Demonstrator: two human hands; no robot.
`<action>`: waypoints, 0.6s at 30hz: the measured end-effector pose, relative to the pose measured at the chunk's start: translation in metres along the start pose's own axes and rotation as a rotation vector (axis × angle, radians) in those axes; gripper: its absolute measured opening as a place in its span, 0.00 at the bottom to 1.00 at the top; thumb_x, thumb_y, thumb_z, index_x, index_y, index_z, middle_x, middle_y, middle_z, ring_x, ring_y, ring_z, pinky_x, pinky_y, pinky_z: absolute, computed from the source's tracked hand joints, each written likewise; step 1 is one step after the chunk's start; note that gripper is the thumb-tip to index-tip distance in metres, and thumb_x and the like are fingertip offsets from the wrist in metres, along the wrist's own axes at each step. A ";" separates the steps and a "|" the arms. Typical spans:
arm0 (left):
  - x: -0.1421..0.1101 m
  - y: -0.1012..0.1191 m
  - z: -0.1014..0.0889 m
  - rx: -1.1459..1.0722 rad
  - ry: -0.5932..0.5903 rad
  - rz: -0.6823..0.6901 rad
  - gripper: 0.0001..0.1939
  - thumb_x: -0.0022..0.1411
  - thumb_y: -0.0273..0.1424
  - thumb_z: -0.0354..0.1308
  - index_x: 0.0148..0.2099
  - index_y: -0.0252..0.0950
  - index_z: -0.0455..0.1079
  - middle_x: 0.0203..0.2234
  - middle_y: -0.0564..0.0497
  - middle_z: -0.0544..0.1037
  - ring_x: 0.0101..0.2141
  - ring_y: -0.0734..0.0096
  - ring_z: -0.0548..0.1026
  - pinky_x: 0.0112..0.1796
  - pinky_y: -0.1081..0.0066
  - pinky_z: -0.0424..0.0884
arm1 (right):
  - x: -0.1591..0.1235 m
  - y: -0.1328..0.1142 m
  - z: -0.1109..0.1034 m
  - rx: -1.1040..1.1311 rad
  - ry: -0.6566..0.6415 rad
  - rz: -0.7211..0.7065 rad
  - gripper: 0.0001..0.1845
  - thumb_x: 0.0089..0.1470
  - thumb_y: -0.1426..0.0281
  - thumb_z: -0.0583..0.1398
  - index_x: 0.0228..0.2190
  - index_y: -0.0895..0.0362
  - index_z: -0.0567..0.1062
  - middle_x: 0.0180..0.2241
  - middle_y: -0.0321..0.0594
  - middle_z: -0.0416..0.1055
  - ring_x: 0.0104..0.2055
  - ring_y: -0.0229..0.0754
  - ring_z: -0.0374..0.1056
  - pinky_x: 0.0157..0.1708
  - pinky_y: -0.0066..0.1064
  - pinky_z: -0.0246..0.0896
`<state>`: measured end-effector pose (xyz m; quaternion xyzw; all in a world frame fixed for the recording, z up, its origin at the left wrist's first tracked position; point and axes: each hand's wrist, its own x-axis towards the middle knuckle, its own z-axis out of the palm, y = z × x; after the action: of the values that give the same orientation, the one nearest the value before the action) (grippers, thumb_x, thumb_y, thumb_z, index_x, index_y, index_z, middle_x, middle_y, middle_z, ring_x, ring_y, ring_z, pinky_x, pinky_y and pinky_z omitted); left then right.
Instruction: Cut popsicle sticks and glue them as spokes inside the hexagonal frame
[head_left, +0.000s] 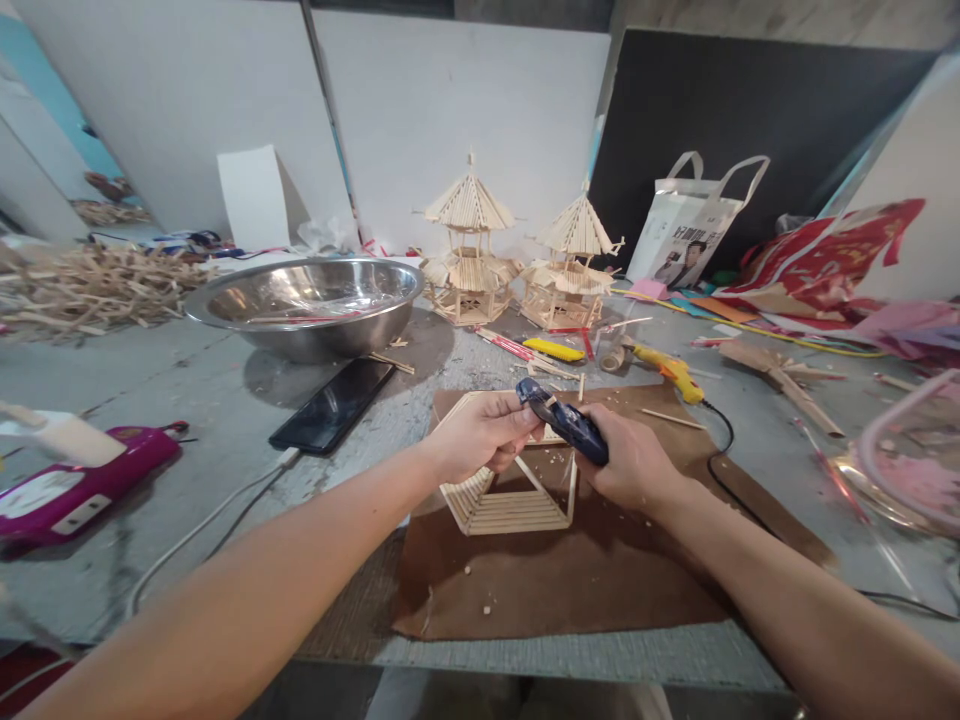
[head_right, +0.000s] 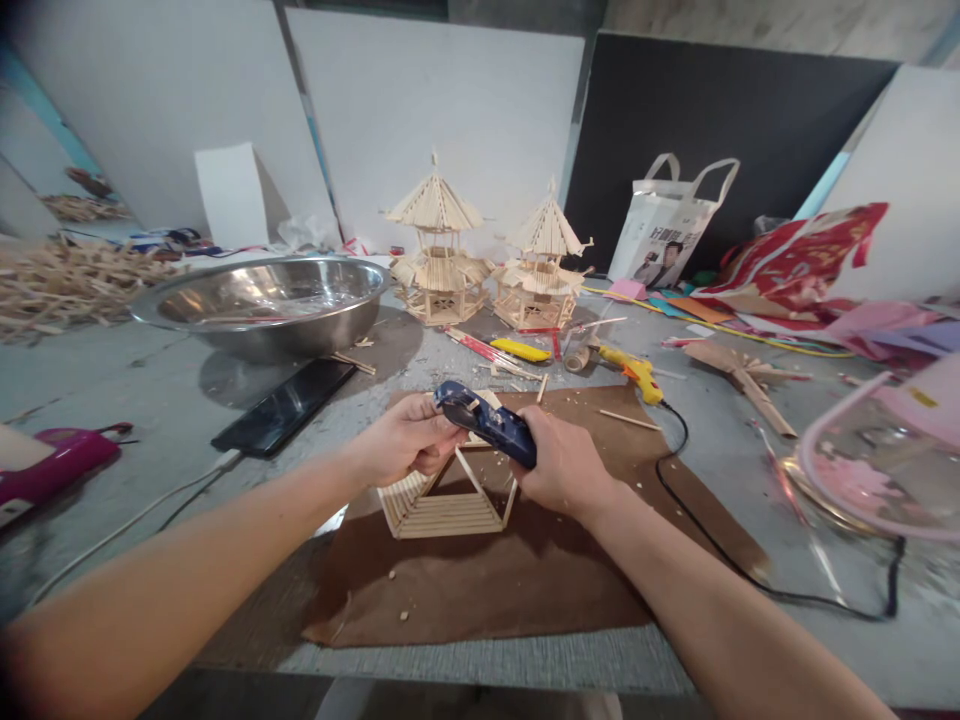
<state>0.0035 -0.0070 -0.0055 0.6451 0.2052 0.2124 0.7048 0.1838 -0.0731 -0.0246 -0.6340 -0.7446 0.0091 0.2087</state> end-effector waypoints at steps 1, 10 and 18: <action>0.000 -0.001 0.001 0.100 0.063 0.035 0.13 0.52 0.40 0.50 0.27 0.33 0.59 0.11 0.61 0.52 0.11 0.85 0.48 0.13 0.80 0.46 | 0.000 -0.001 0.000 -0.014 -0.006 0.020 0.17 0.39 0.70 0.54 0.35 0.56 0.62 0.31 0.40 0.69 0.33 0.45 0.65 0.29 0.30 0.54; -0.001 0.002 0.015 0.799 0.457 0.269 0.14 0.57 0.35 0.41 0.31 0.33 0.64 0.24 0.54 0.68 0.28 0.75 0.64 0.29 0.75 0.59 | 0.003 -0.005 0.007 0.007 0.008 0.116 0.17 0.40 0.70 0.53 0.37 0.55 0.62 0.32 0.40 0.68 0.34 0.45 0.64 0.31 0.31 0.53; 0.002 -0.002 0.011 0.521 0.313 0.262 0.12 0.55 0.35 0.45 0.29 0.33 0.64 0.18 0.56 0.62 0.21 0.81 0.59 0.24 0.79 0.59 | 0.004 0.002 0.011 0.162 0.027 0.006 0.25 0.39 0.72 0.54 0.43 0.57 0.58 0.38 0.41 0.65 0.39 0.42 0.61 0.37 0.32 0.55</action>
<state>0.0115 -0.0149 -0.0067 0.7841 0.2739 0.3380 0.4426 0.1823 -0.0665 -0.0339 -0.6172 -0.7367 0.0616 0.2694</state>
